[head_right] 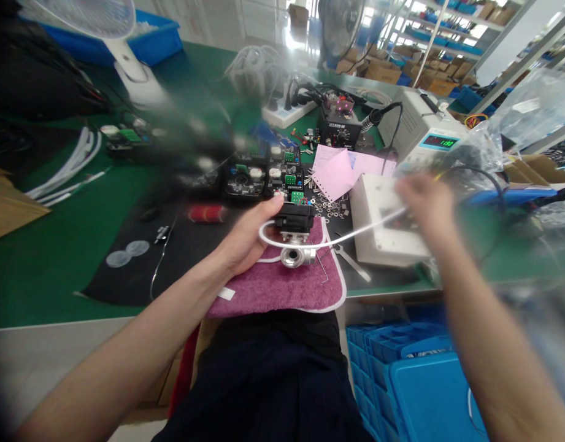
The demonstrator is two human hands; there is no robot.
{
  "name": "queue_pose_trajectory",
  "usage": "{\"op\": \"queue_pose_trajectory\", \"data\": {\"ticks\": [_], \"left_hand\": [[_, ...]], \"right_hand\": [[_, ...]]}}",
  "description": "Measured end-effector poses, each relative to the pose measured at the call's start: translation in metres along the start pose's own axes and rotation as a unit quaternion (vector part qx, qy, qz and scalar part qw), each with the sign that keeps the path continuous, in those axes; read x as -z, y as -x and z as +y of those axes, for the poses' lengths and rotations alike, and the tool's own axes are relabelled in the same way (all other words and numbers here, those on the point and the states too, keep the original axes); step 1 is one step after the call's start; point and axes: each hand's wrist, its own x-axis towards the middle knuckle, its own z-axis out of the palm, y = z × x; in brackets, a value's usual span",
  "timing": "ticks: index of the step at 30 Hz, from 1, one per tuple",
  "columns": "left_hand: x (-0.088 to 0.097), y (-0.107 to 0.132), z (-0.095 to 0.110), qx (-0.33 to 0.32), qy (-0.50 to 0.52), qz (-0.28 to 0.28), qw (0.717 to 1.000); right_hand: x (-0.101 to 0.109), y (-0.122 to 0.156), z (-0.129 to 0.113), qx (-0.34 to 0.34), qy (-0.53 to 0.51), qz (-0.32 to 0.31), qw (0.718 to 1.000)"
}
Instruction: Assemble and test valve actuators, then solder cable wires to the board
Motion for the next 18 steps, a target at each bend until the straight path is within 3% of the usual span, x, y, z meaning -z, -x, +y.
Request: {"op": "queue_pose_trajectory", "data": {"ticks": [18], "left_hand": [[0.002, -0.001, -0.001, 0.007, -0.004, 0.002, 1.000]], "right_hand": [[-0.001, 0.012, -0.015, 0.002, 0.043, 0.055, 0.998]]}}
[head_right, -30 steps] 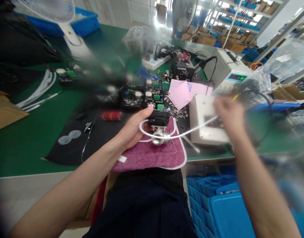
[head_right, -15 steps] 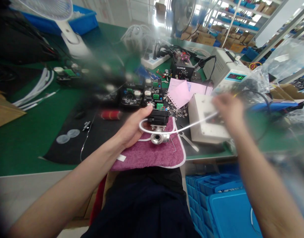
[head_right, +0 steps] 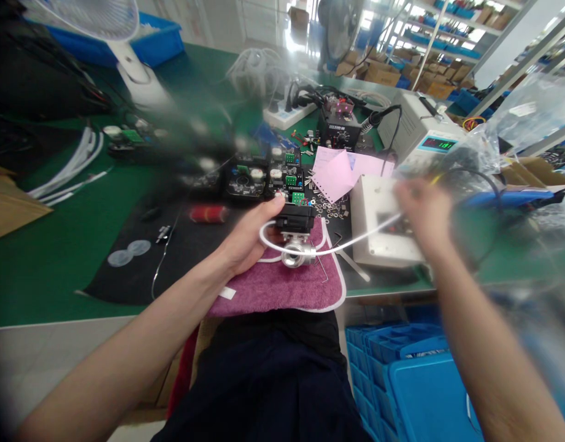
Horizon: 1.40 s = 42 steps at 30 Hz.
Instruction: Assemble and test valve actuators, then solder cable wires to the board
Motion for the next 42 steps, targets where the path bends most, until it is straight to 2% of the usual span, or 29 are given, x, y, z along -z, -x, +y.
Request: {"op": "queue_pose_trajectory", "data": {"ticks": [14, 31, 42], "left_hand": [[0.0002, 0.0001, 0.0001, -0.004, 0.000, -0.014, 1.000], [-0.0009, -0.0001, 0.0005, 0.003, 0.002, 0.002, 1.000], [-0.0021, 0.0008, 0.0024, -0.001, 0.003, -0.006, 1.000]], "right_hand": [[0.0004, 0.0008, -0.0015, -0.008, -0.006, -0.003, 1.000], [-0.0016, 0.0023, 0.0038, -0.012, -0.018, -0.008, 1.000], [0.0012, 0.0038, -0.0035, -0.025, -0.020, -0.010, 0.999]]}}
